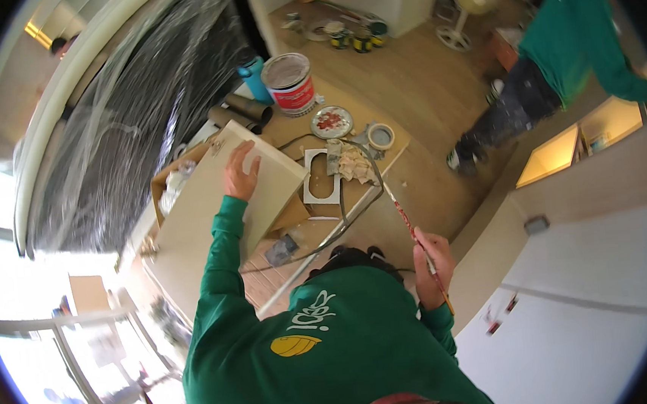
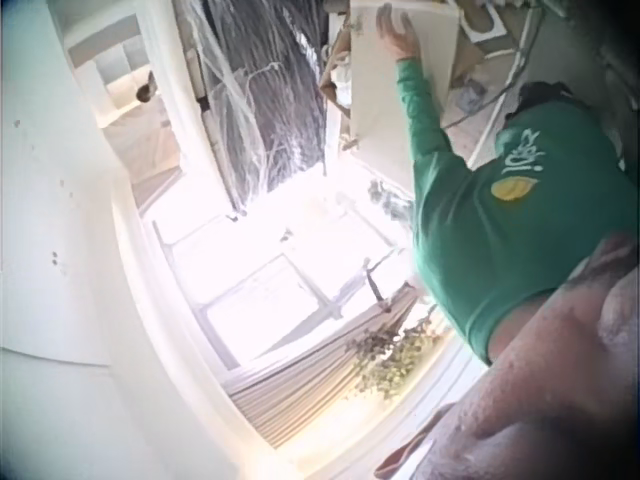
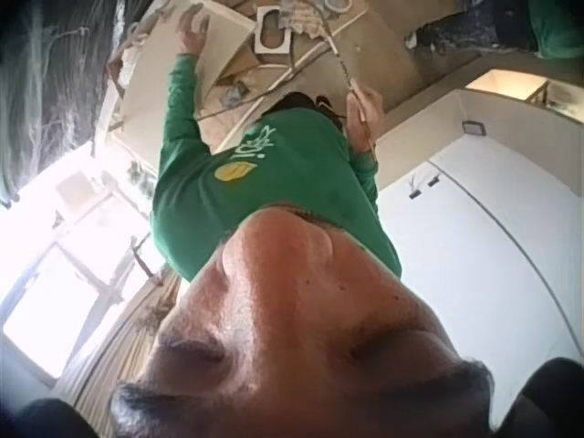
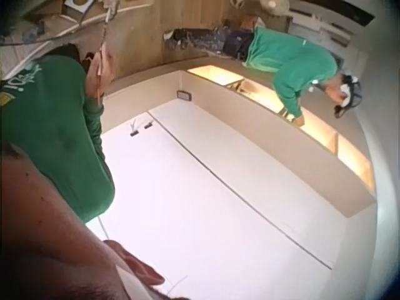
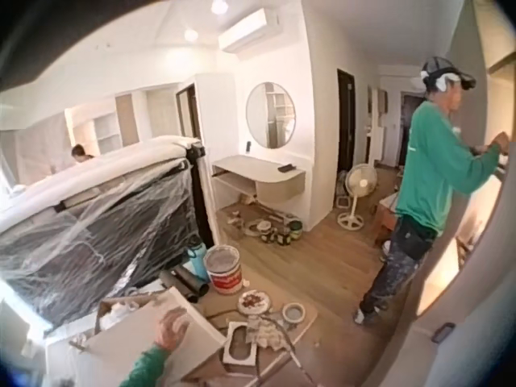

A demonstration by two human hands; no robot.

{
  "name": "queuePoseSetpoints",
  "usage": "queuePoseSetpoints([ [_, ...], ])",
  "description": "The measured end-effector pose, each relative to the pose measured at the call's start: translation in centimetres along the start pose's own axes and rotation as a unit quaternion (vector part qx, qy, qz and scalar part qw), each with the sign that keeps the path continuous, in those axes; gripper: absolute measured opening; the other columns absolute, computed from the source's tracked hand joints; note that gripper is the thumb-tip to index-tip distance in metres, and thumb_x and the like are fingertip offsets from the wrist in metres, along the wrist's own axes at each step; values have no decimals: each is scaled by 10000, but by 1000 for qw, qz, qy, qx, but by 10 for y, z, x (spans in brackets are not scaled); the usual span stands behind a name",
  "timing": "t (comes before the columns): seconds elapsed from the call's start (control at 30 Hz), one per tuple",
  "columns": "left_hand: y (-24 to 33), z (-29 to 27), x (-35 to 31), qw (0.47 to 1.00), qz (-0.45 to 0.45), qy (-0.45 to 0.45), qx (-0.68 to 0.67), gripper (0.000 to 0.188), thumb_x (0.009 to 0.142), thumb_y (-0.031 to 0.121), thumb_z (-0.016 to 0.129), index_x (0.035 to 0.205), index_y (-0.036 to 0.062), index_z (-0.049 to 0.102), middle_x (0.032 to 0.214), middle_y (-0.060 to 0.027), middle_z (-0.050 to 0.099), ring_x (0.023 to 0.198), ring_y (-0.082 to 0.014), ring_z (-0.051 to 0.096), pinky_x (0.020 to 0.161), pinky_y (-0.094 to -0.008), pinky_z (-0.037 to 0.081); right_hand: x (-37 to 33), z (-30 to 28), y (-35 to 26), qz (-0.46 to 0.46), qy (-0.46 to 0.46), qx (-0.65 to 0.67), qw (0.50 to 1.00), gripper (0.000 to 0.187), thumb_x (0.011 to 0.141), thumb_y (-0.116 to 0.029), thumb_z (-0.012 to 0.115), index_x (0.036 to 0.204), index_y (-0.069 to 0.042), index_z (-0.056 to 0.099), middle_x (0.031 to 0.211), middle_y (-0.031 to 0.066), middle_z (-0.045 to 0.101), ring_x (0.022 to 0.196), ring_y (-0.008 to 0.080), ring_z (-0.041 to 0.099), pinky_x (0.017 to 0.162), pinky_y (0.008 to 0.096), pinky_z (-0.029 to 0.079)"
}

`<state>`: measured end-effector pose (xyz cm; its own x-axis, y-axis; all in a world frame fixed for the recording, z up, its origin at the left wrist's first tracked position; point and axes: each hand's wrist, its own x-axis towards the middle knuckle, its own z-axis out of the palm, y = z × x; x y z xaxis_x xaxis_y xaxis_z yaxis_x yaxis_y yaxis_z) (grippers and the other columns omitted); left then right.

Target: The person uses a paintbrush to apply white paint to the edges and surfaces of a detached cabinet door supported by a workbench.

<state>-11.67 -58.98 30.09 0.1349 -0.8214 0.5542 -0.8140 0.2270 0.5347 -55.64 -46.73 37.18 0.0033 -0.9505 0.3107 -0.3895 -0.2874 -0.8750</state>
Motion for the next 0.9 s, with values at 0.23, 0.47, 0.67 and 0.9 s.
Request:
queuePoseSetpoints([
  [0.23,138,-9,-161,987,-140,62,-40,337,833,68,698,1167,55,650,1098,-174,658,1033,-355,640,866,-408,539,49,-4,7,-106,-224,56,967,281,914,-19,589,1175,48,669,1027,125,685,962,218,599,885,331,470],
  [0.47,205,-18,-396,889,-429,160,7,297,876,71,680,1171,59,651,951,-111,697,762,-217,682,711,-338,563,26,88,-66,-276,-468,132,829,219,872,-24,621,1066,32,707,958,142,686,892,279,609,836,364,481],
  [0.67,156,13,-684,617,-657,428,-68,185,908,112,647,1064,13,652,811,-82,691,666,-168,651,625,-313,552,-104,229,-83,-315,-591,182,720,212,858,-46,647,1052,-4,721,968,141,706,888,288,634,820,376,497],
  [0.9,166,5,-883,271,-811,439,-277,213,927,194,626,1075,52,568,797,-123,672,556,-185,612,462,-324,482,-240,366,-62,-241,-633,115,726,190,874,-86,652,1021,5,731,937,148,709,889,275,653,807,357,505],
])
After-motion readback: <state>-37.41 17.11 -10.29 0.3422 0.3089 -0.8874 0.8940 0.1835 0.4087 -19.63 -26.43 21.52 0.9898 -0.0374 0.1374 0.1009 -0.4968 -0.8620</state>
